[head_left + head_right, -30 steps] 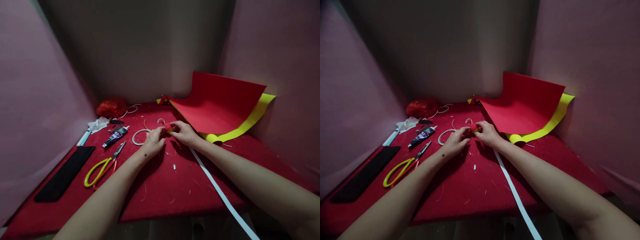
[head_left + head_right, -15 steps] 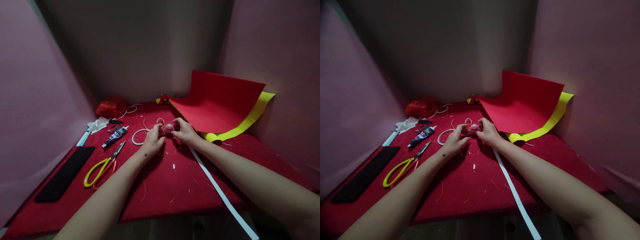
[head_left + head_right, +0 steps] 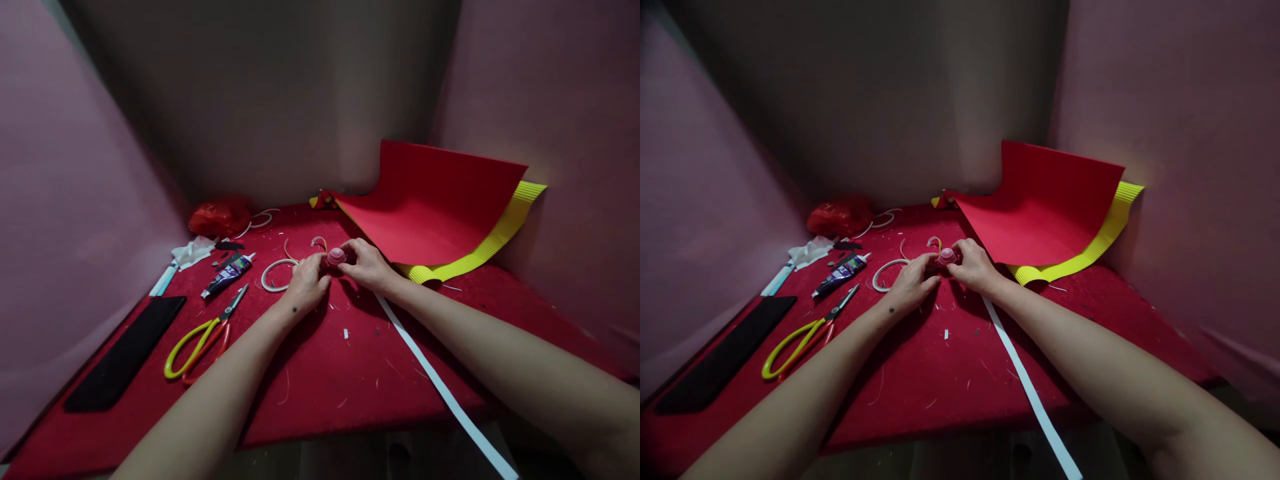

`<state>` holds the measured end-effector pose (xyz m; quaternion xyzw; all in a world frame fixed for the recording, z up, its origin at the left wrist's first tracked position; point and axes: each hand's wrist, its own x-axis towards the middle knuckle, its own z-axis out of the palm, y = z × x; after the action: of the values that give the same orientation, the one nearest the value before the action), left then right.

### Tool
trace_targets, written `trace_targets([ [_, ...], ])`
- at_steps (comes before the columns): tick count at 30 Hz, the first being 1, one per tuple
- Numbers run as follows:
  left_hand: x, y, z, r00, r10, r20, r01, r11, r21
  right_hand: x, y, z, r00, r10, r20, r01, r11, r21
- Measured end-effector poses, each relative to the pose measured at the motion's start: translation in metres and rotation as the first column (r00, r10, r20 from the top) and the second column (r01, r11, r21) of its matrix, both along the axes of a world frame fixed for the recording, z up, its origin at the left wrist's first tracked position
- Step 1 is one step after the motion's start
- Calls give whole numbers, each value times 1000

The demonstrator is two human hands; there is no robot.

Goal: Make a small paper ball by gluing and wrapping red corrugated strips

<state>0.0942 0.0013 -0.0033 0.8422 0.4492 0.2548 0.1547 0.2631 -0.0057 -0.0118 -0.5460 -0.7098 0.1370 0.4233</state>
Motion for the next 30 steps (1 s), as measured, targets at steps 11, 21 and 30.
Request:
trace_targets([
  [11, 0, 3, -2, 1000, -2, -13, 2, 1000, -4, -1, 1, -1, 999, 22, -35, -21, 1000, 14],
  [21, 0, 3, -2, 1000, 6, 4, -6, 1000, -1, 0, 3, -4, 998, 25, -65, -24, 1000, 16],
  [30, -1, 2, -1, 1000, -1, 28, 1, 1000, -9, -1, 3, -4, 995, 3, -103, -3, 1000, -3],
])
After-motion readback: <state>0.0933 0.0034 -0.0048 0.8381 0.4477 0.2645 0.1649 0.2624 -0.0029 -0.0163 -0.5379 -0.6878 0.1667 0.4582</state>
